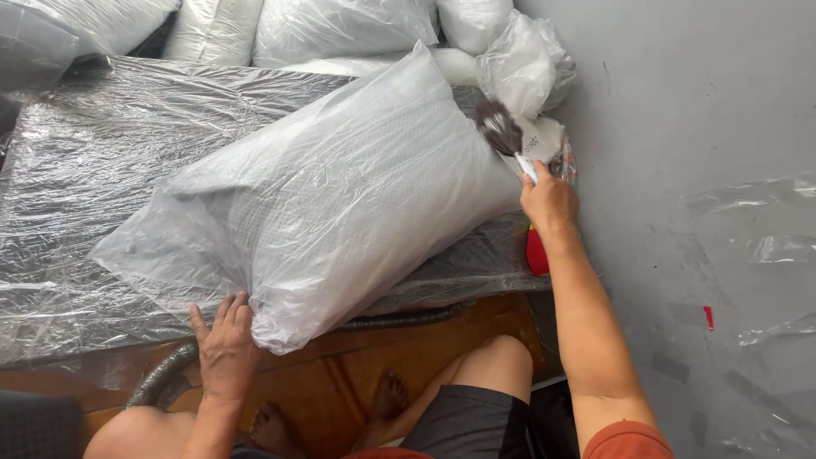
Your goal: Dusting a pillow and then vacuum sealing it inside a plastic bag using a vacuum cleaner.
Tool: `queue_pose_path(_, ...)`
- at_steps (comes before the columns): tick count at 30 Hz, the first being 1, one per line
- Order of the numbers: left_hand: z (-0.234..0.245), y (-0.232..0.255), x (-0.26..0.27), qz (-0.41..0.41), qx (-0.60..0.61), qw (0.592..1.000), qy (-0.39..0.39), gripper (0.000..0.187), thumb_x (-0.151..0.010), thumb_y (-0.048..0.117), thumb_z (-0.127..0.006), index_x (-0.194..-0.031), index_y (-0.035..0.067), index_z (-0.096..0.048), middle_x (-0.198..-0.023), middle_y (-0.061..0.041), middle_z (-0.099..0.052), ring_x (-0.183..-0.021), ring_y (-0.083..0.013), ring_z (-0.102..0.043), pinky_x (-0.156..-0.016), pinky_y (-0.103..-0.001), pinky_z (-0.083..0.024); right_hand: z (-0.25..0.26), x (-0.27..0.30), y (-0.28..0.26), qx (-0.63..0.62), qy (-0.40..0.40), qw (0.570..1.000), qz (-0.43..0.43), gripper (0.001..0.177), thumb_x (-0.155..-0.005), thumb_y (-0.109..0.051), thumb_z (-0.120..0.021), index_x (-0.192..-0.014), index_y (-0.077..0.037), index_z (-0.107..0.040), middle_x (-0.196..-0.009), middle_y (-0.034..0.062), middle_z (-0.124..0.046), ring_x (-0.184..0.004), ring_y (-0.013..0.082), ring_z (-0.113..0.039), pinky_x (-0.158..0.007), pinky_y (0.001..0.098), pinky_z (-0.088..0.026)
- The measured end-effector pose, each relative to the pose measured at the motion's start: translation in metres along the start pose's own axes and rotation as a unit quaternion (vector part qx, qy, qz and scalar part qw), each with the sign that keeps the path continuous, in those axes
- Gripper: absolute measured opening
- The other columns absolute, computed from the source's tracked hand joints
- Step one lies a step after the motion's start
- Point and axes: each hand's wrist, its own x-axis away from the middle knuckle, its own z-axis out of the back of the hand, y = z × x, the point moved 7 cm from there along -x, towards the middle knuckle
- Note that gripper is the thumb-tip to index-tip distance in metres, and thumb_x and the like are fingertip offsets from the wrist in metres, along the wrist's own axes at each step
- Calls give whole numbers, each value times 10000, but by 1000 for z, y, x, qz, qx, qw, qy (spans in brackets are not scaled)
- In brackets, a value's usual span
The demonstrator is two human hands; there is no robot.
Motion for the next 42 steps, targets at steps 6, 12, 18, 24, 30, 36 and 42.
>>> queue_pose_path(6, 0, 9, -3, 10, 74, 997, 27, 296, -801, 84, -662, -1094, 63, -621, -1056, -72, -667, -1121, -274, -616, -1171, -462, -364, 27, 81, -30, -127, 34, 991, 26, 518, -1050, -342, -456, -1495, -78, -476, -1120, 242, -723, -923, 442, -705, -777, 518, -543)
queue_pose_path(12, -2, 19, 8, 108, 215, 971, -13, 553, -817, 126, -690, -1330, 0, -528, -1068, -209, -650, -956, -392, -603, -881, -467, -490, 70, 248, -163, -328, -138, 912, 205, 492, -977, -248, -574, -1450, -127, -516, -938, 152, -791, -539, 231, -673, -498, 362, -546)
queue_pose_path(18, 26, 21, 4, 197, 263, 940, -88, 686, -712, 81, -716, -1381, 25, -574, -1028, -257, -725, -911, -463, -682, -811, -507, -548, 87, 298, -201, -348, -66, 900, 254, 471, -971, -150, -592, -1440, -137, -547, -878, 100, -773, -477, 184, -557, -459, 354, -471)
queue_pose_path(24, 24, 25, 15, 114, 233, 966, -11, 179, -675, 141, -741, -840, 72, -745, -935, -118, -714, -799, -360, -605, -795, -419, -458, 78, 326, -218, -349, -142, 872, 313, 438, -963, -181, -618, -1400, -175, -603, -746, 26, -698, -474, 169, -536, -471, 328, -473)
queue_pose_path(30, 9, 22, 31, 82, 137, 986, 43, 469, -644, 136, -737, -1089, 14, -655, -1365, -189, -542, -1328, -371, -431, -1168, -494, -255, 54, 326, -216, -301, -117, 902, 287, 456, -979, -231, -584, -1433, -193, -566, -792, 73, -748, -500, 219, -615, -507, 373, -510)
queue_pose_path(36, 11, 19, 30, 21, 154, 987, 42, 314, -761, 115, -680, -1048, -10, -693, -1249, -160, -655, -1228, -332, -543, -1165, -474, -344, 54, 326, -210, -373, -117, 884, 257, 444, -977, -219, -573, -1411, -128, -570, -1139, 114, -792, -636, 202, -729, -586, 322, -565)
queue_pose_path(42, 17, 18, 17, 26, 168, 984, 51, 572, -755, 45, -693, -1311, -16, -574, -1399, -122, -647, -1416, -289, -518, -1204, -486, -331, 31, 284, -162, -373, -87, 888, 256, 446, -956, -213, -618, -1398, -157, -594, -1139, 87, -779, -704, 184, -710, -607, 305, -574)
